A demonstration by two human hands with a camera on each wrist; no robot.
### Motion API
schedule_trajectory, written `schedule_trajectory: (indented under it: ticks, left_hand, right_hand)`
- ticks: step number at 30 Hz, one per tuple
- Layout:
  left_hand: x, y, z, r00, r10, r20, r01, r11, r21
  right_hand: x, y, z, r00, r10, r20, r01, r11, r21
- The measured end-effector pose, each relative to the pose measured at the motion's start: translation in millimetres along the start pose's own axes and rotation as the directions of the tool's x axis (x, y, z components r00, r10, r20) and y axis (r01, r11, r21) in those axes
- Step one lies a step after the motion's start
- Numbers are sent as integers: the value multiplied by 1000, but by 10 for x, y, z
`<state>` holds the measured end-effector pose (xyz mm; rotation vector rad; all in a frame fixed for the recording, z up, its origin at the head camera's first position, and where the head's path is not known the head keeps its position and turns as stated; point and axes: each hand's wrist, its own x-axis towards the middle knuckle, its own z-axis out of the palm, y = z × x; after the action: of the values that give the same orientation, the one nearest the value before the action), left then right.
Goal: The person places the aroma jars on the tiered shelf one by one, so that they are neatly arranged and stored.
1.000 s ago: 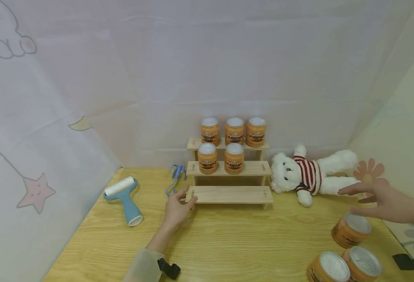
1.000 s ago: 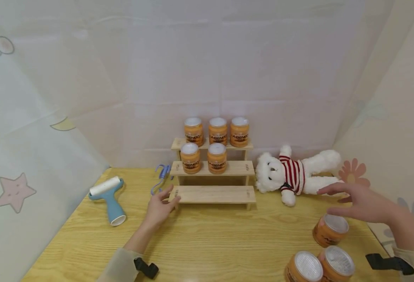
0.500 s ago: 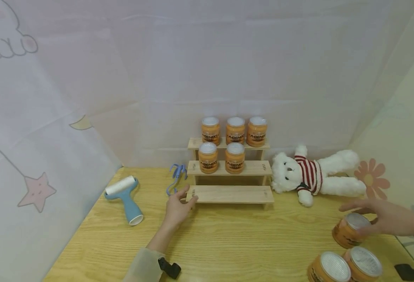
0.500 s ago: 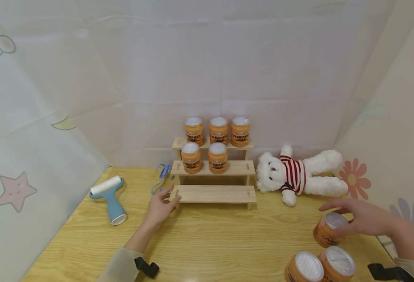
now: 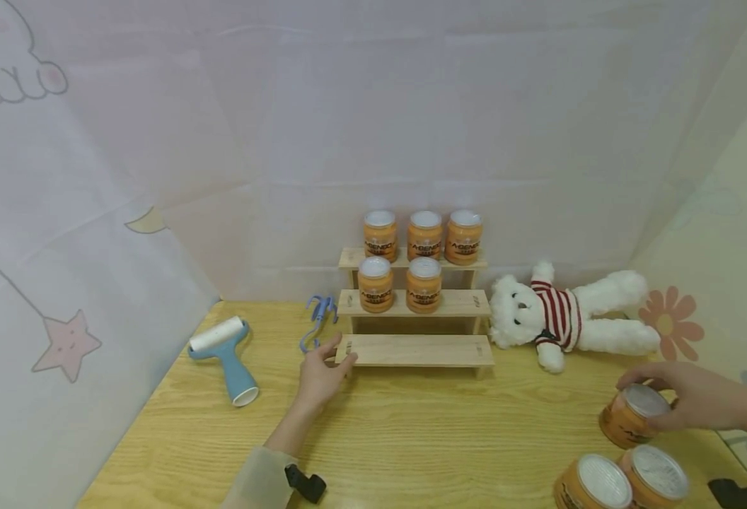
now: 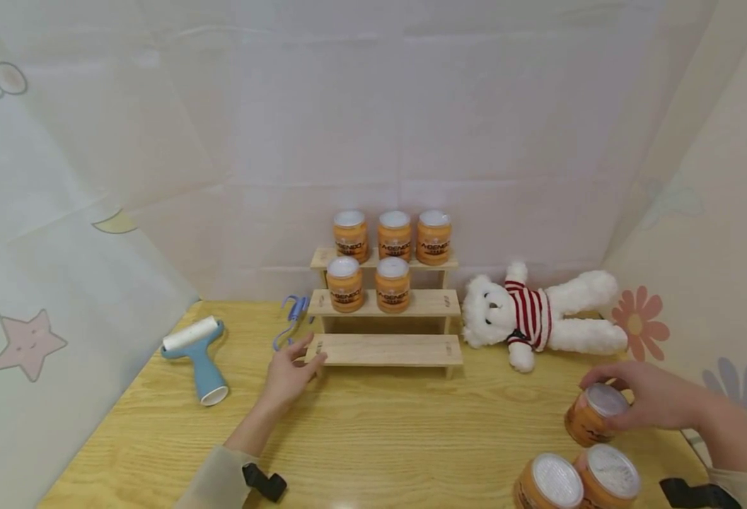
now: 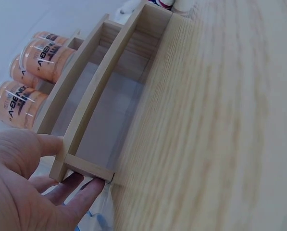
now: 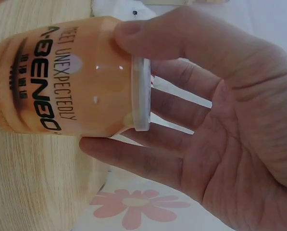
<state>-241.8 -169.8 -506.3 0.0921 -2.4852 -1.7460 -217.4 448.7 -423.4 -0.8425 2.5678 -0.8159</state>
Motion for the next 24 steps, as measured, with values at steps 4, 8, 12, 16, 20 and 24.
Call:
schedule_trajectory:
  ticks: [4, 8, 12, 16, 20, 24]
  left_hand:
    - [-12, 2, -8, 1000, 3, 3, -3, 1000, 7]
    - [-6, 7, -5, 1000, 6, 6, -6, 1000, 11]
    - [-6, 14, 0, 1000, 0, 2, 0, 1000, 15]
    - [-7, 14, 3, 1000, -9, -5, 9, 1000, 29]
    - [-2, 10, 4, 1000, -9, -3, 9, 1000, 29]
    - [8, 7, 7, 1000, -13, -5, 14, 999, 29]
  right_hand:
    - [32, -31, 13, 996, -62, -61, 58, 996, -69]
    - [111, -114, -58, 982, -146, -122, 124, 977, -176]
    - [239, -256, -182, 966, -216, -143, 178, 955, -238]
    - [392, -430, -306, 957, -242, -159, 193, 943, -273]
    - [595, -606, -415, 940, -295, -171, 229, 917, -325]
    - [816, -768, -513, 919, -349, -184, 259, 886, -385]
